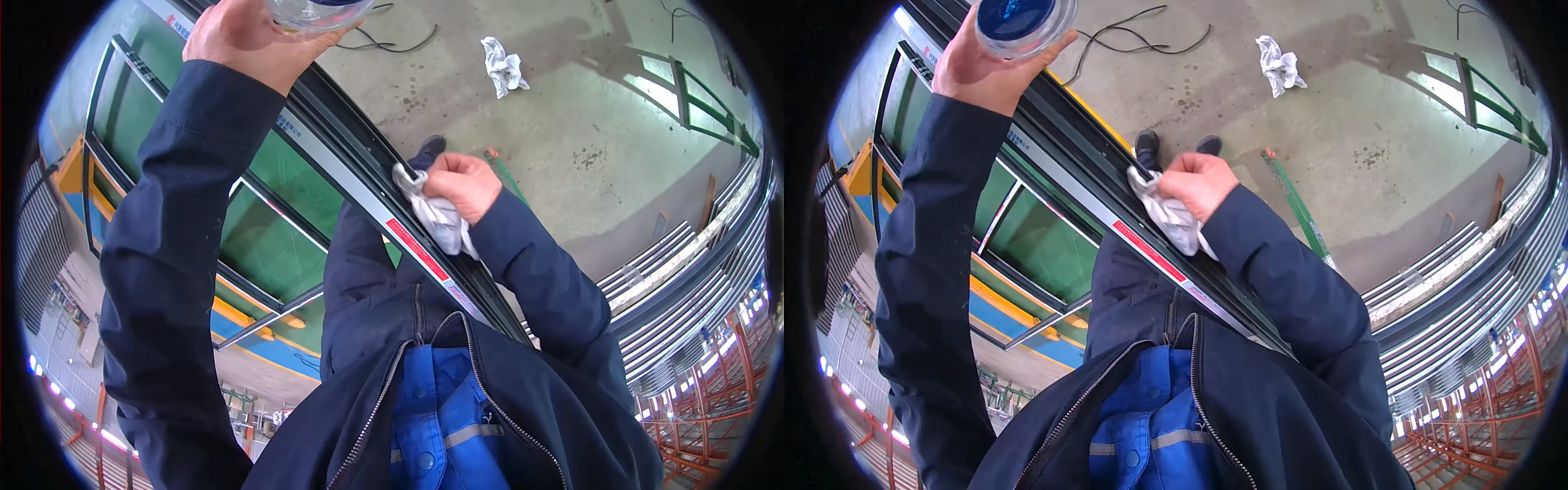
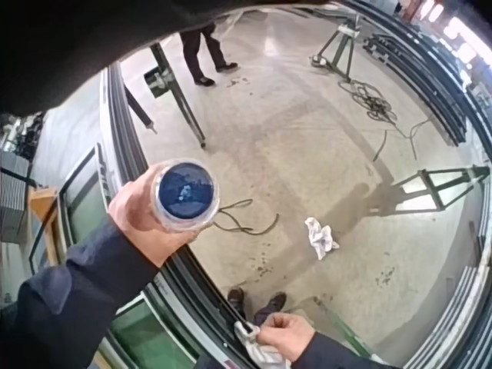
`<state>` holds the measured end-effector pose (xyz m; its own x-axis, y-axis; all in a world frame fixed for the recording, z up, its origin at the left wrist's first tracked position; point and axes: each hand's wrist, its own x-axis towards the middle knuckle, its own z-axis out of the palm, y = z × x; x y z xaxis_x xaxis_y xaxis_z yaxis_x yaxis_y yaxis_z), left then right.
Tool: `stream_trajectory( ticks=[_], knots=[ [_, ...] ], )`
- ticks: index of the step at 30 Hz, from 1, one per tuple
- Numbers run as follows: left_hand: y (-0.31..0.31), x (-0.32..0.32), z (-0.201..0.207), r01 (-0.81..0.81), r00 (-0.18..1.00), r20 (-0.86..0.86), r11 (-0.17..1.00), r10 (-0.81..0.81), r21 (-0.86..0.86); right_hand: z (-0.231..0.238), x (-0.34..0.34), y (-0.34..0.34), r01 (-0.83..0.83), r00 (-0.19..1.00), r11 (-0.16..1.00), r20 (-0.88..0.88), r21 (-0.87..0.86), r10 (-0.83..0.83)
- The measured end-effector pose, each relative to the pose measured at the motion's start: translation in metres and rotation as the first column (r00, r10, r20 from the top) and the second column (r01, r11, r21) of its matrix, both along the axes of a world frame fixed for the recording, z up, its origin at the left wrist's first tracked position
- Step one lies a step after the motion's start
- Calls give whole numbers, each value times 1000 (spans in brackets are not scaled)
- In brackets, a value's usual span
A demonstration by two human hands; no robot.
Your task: Wiping down a long metal frame component with a cloth and a cleaning solution.
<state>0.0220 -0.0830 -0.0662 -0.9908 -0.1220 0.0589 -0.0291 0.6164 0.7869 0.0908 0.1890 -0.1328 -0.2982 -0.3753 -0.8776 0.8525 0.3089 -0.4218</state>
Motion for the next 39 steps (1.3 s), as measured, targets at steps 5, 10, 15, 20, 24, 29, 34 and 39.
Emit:
stream_trajectory(
  ticks=[5,10,15,20,24,29,34,39],
  knots=[
    [-1,4,3,-2,998,55,1000,0,28,-3,-2,-10,20,1000,1000,6,-20,-20],
    [4,3,4,6,999,50,1000,-7,16,4,24,49,-148,988,987,59,55,145],
    [7,0,2,28,998,62,999,-30,34,3,67,111,-275,948,955,-132,115,289],
    [8,-11,-8,49,996,76,997,-53,59,29,79,99,-263,848,902,-362,343,386],
    [8,-6,0,52,995,84,998,-55,30,48,50,59,-296,454,863,-735,410,505],
    [8,-12,-9,52,996,74,998,-54,32,52,44,47,-291,218,756,-729,586,649],
    [-1,-3,-9,12,998,59,1000,-13,25,53,27,24,-332,215,712,-686,619,696],
    [-2,1,-12,52,996,-75,998,-49,42,53,37,43,-476,294,596,-522,646,801]
  ],
)
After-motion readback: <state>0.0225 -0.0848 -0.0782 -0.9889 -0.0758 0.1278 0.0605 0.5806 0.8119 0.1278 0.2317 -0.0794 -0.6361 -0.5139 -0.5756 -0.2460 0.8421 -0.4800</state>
